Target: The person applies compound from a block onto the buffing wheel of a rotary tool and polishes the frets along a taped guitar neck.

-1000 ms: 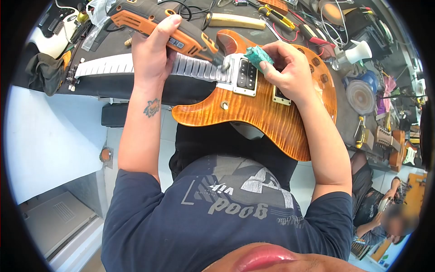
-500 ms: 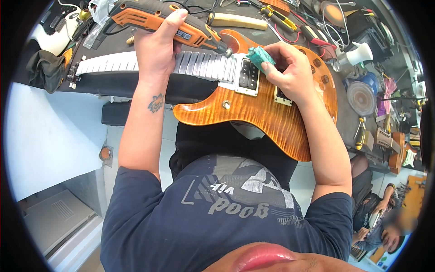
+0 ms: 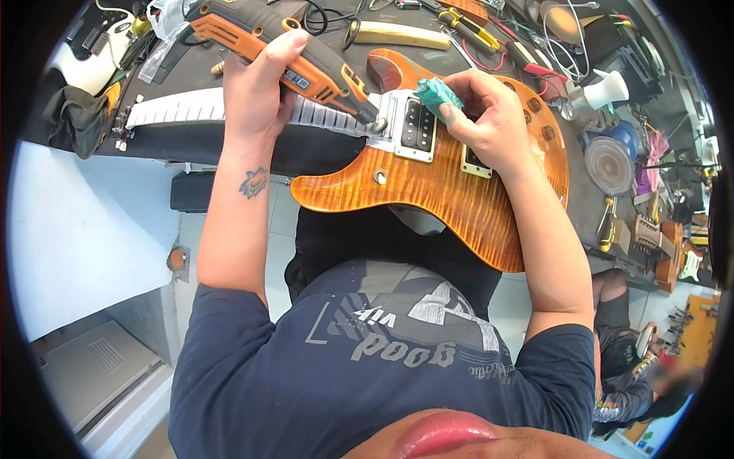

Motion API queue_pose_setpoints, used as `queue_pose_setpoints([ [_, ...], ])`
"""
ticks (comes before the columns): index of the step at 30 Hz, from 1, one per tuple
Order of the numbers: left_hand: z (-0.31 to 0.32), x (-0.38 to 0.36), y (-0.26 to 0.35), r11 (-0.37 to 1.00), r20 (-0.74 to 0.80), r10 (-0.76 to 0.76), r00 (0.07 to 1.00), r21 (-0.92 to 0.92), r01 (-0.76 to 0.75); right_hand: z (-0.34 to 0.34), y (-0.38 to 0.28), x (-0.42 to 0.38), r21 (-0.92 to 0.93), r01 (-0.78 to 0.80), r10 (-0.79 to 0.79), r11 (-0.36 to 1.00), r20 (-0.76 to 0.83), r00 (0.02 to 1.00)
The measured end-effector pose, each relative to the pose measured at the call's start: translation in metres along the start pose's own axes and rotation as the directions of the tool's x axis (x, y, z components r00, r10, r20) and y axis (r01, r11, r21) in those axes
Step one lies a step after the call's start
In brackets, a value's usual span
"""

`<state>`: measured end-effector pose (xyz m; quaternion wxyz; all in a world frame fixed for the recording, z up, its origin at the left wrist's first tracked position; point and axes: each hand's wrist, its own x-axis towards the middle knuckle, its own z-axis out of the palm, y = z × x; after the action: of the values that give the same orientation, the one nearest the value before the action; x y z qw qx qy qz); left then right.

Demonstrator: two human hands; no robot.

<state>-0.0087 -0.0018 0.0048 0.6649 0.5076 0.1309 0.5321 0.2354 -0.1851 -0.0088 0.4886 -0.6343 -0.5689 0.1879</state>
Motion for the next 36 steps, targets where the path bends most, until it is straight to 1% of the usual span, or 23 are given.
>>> queue_pose_setpoints([
  [1, 0.0, -0.001, 0.001, 1.0, 0.016, -0.001, 1.0, 0.002, 0.001, 0.0, 0.0, 0.0, -0.001, 0.002, -0.002, 1.0, -0.001, 1.0],
  [4, -0.001, 0.003, -0.003, 0.999, -0.026, -0.033, 0.999, -0.004, 0.033, 0.001, 0.0, 0.0, 0.005, 0.009, -0.009, 1.0, -0.002, 1.0],
  [7, -0.004, 0.002, -0.004, 1.0, 0.039, 0.005, 0.999, -0.006, -0.005, 0.001, 0.001, 0.001, 0.006, 0.015, -0.015, 1.0, -0.002, 1.0],
  [9, -0.007, 0.002, -0.003, 1.0, 0.055, -0.016, 0.998, -0.012, 0.016, 0.0, -0.002, 0.0, -0.014, 0.005, -0.004, 1.0, 0.003, 1.0],
  [11, -0.013, 0.004, -0.004, 0.999, 0.055, -0.044, 0.998, -0.016, 0.045, 0.001, -0.001, 0.0, 0.026, -0.007, 0.007, 1.0, 0.003, 1.0],
  [14, 0.001, -0.001, 0.003, 0.999, 0.015, -0.011, 1.0, 0.035, 0.01, 0.001, 0.0, 0.001, 0.029, -0.003, 0.003, 1.0, 0.007, 1.0],
  [17, -0.003, 0.001, -0.003, 0.999, -0.009, -0.001, 1.0, 0.043, 0.002, 0.0, 0.001, 0.0, -0.001, 0.004, -0.004, 1.0, -0.001, 1.0],
  [18, -0.005, 0.002, -0.001, 0.997, -0.02, -0.041, 0.999, 0.06, 0.042, 0.0, 0.0, 0.0, -0.009, 0.008, -0.008, 1.0, -0.003, 1.0],
  [21, 0.008, -0.003, 0.002, 0.999, -0.012, 0.014, 1.0, 0.029, -0.014, 0.001, 0.002, 0.0, 0.022, -0.004, 0.004, 1.0, 0.0, 1.0],
  [24, 0.002, 0.002, -0.003, 0.999, -0.045, 0.021, 0.999, 0.028, -0.02, 0.0, 0.001, 0.001, -0.001, 0.011, -0.011, 1.0, 0.002, 1.0],
  [27, -0.011, 0.013, -0.005, 0.994, -0.098, -0.093, 0.991, 0.047, 0.098, 0.0, 0.0, 0.0, -0.001, -0.005, 0.005, 1.0, -0.002, 1.0],
  [28, -0.015, 0.015, -0.002, 0.988, -0.121, -0.098, 0.988, 0.104, 0.111, 0.0, 0.0, 0.0, 0.014, -0.009, 0.009, 1.0, -0.002, 1.0],
  [31, -0.007, 0.021, -0.002, 0.995, -0.237, -0.077, 0.968, 0.039, 0.089, 0.002, 0.001, 0.0, 0.042, -0.017, 0.017, 0.999, 0.004, 1.0],
  [32, -0.03, 0.029, -0.012, 0.988, -0.197, -0.135, 0.971, 0.048, 0.147, 0.002, 0.002, 0.0, 0.036, -0.014, 0.014, 0.999, 0.006, 1.0],
  [35, -0.013, 0.022, -0.006, 0.989, -0.205, -0.106, 0.973, 0.08, 0.124, 0.001, 0.0, 0.001, 0.022, -0.022, 0.021, 1.0, 0.013, 1.0],
  [36, -0.017, 0.023, -0.008, 0.987, -0.179, -0.118, 0.977, 0.086, 0.135, 0.001, -0.001, 0.0, 0.018, -0.028, 0.028, 0.999, 0.017, 0.999],
])
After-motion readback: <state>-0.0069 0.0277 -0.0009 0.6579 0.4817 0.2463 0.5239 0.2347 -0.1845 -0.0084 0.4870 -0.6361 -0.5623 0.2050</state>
